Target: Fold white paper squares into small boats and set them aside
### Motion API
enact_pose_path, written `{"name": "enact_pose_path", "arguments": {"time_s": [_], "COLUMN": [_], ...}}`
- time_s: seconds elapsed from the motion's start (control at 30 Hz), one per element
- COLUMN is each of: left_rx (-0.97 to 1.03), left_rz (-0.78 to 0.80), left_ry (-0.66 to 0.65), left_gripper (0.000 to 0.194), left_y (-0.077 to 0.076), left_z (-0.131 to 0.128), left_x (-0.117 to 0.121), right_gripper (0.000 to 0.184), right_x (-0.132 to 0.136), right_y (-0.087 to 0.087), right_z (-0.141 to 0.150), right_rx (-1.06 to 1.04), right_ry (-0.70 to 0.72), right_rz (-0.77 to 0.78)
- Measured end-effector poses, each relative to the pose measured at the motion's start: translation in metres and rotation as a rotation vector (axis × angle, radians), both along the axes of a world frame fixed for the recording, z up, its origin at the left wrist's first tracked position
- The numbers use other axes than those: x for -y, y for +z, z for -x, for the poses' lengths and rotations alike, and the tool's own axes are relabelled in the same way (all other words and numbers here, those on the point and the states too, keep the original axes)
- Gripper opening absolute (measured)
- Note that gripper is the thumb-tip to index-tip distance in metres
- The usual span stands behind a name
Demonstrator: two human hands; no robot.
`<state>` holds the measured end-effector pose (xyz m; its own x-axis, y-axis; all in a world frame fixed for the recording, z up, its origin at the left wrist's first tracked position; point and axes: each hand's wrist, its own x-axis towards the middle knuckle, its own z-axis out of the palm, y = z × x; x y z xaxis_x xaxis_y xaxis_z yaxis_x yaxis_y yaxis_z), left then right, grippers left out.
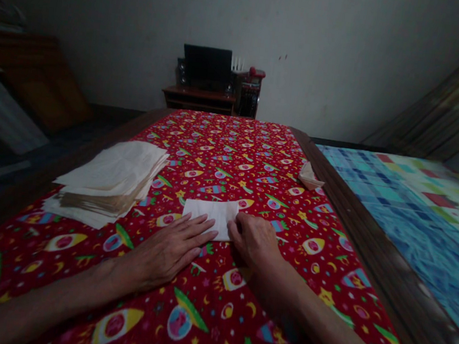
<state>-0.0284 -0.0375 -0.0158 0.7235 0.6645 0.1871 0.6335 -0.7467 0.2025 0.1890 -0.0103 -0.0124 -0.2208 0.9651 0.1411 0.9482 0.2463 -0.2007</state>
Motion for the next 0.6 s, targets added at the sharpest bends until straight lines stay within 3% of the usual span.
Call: {"name": "enact_pose_path", "arguments": {"time_s": [0.33, 0.53, 0.6], "left_rx": [0.004, -0.025, -0.035], "left_rz": [-0.006, -0.014, -0.026], "left_ry": [0.004, -0.007, -0.011], "left_gripper": [0.04, 0.041, 0.041], "left_y": [0.0001, -0.0024, -0.0025], "left_z": [-0.0008, -0.0002, -0.0001], "left_x": [0.0009, -0.0008, -0.0014], "right_gripper": [0.032, 0.025, 0.022], "right_x": [0.0011, -0.0008, 0.0002], "right_y": [-0.007, -0.0025, -0.0003], "right_z": [-0.0025, -0.0037, -0.0051], "right_rx": [-0.03, -0.032, -0.066], "right_ry": [0.035, 0.014, 0.014], "right_rz": [-0.063, -0.015, -0.068]}}
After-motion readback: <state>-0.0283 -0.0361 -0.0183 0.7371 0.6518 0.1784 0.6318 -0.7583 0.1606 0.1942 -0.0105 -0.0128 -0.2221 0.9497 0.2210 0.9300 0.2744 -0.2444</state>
